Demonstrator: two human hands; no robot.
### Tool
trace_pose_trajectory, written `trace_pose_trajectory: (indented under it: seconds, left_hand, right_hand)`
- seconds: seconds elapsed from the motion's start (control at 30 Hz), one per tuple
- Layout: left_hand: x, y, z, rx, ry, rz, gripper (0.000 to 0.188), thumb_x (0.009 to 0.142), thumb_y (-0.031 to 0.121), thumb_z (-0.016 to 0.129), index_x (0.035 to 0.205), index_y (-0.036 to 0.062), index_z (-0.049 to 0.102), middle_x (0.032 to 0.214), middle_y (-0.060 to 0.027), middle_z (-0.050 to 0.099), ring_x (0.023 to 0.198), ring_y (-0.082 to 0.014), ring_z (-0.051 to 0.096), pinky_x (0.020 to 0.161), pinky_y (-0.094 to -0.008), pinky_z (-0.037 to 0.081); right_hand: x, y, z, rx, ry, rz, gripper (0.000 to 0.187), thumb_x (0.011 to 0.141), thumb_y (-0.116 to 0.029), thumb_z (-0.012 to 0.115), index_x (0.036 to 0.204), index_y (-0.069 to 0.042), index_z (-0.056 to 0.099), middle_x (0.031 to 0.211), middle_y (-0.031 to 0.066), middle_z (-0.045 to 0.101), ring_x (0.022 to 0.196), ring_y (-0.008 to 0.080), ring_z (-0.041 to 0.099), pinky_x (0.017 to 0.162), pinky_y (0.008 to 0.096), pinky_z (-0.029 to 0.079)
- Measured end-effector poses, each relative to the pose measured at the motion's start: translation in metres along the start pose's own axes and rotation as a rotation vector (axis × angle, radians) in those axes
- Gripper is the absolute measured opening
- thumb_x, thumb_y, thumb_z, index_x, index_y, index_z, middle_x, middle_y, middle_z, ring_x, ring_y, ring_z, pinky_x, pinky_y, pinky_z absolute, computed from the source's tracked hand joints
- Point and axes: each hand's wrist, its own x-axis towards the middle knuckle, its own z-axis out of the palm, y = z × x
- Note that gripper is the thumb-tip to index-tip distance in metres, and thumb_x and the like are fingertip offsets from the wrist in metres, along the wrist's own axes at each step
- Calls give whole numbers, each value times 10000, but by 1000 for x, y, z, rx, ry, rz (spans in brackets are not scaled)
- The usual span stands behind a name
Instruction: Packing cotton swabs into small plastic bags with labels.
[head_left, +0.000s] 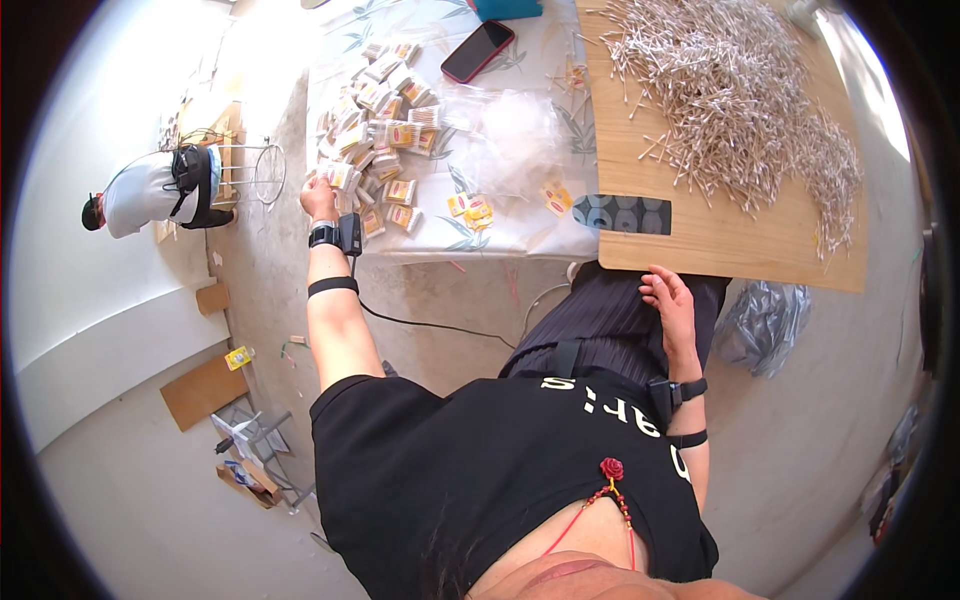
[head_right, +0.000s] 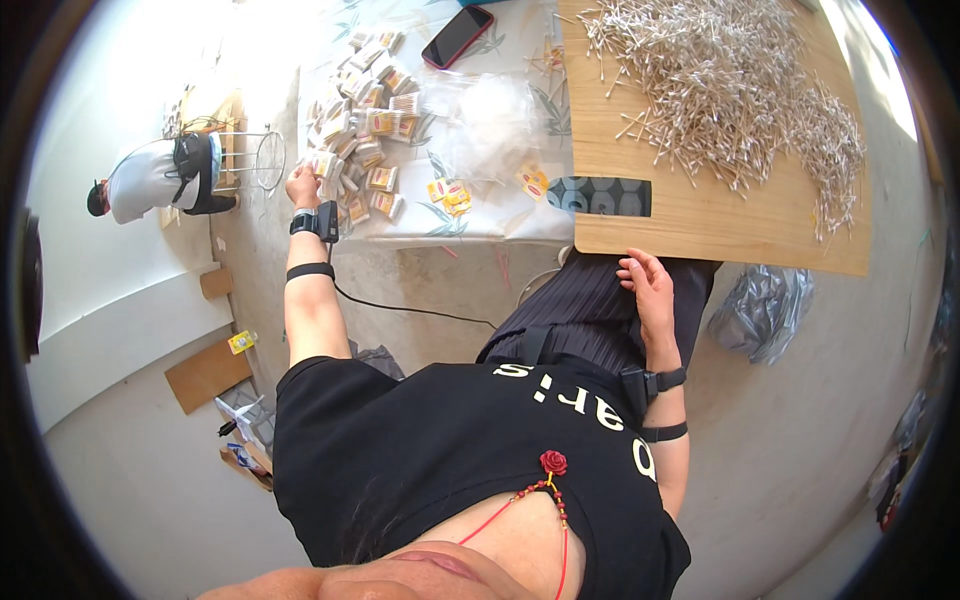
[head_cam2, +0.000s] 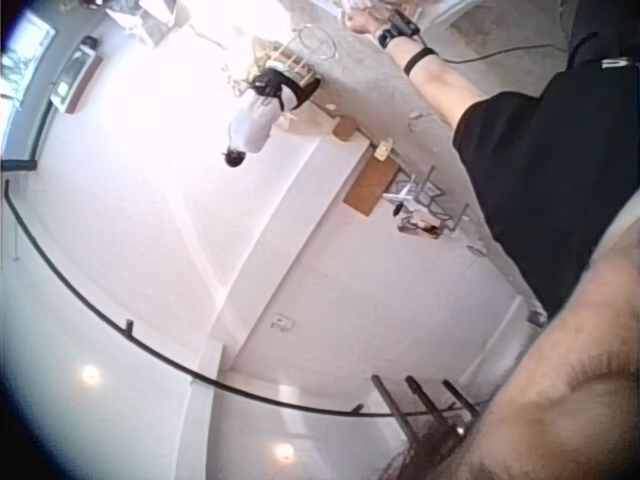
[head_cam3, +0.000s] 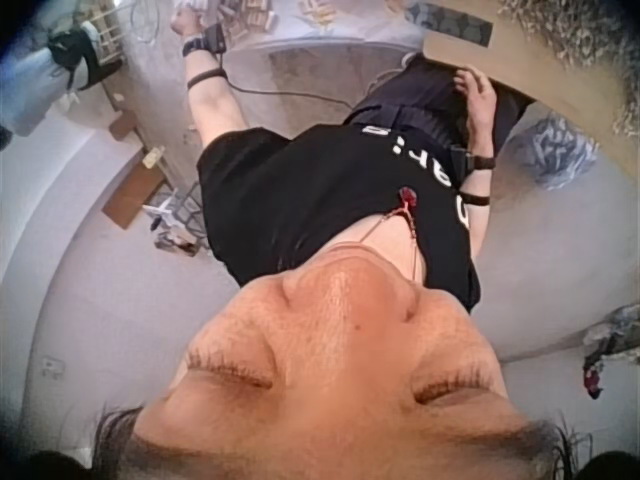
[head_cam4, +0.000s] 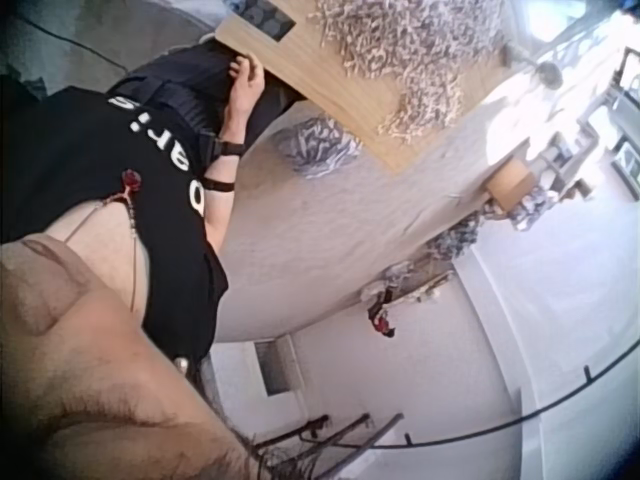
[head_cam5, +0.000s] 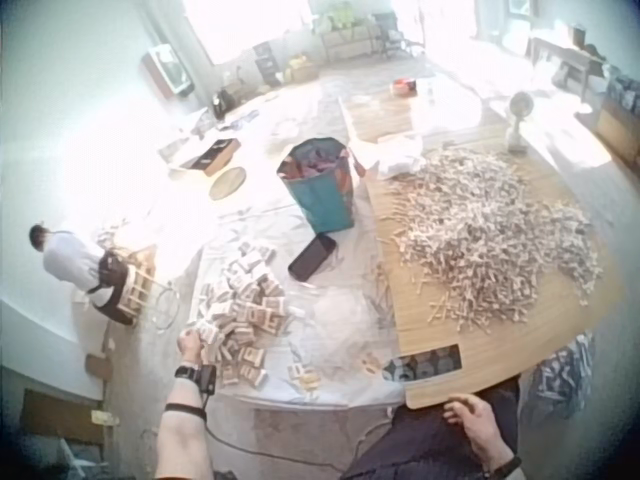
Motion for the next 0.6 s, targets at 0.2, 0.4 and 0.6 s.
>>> trace_pose_trajectory:
  seconds: [0.2,0.4,0.6]
  left_hand:
    - [11,-5,-26,145,187,180,355,924,113,740,1230,-52,668,1106,-160,728,955,-290,691,876,-418,548]
    - [-121,46,38,402,24,829,382,906,153,723,1268,39,675,1226,-175,679,1183,-356,607,1032,-439,461]
    - [-234,51,105,336,-474,944,538,810,185,859,1284,54,642,1288,-169,643,1236,-375,566,1095,-466,422]
  right_hand:
    - [2,-1,6,31,-46,-7,328,1089,-182,602,1361,-2,633,1148,70,728,974,120,689,866,265,551]
    - [4,5,1,3,-22,1,339,1090,-192,597,1365,3,629,1168,75,728,991,122,688,879,269,548]
    - [1,-4,11,16,-46,-12,337,1085,-187,603,1361,5,631,1169,75,729,989,119,687,879,265,543]
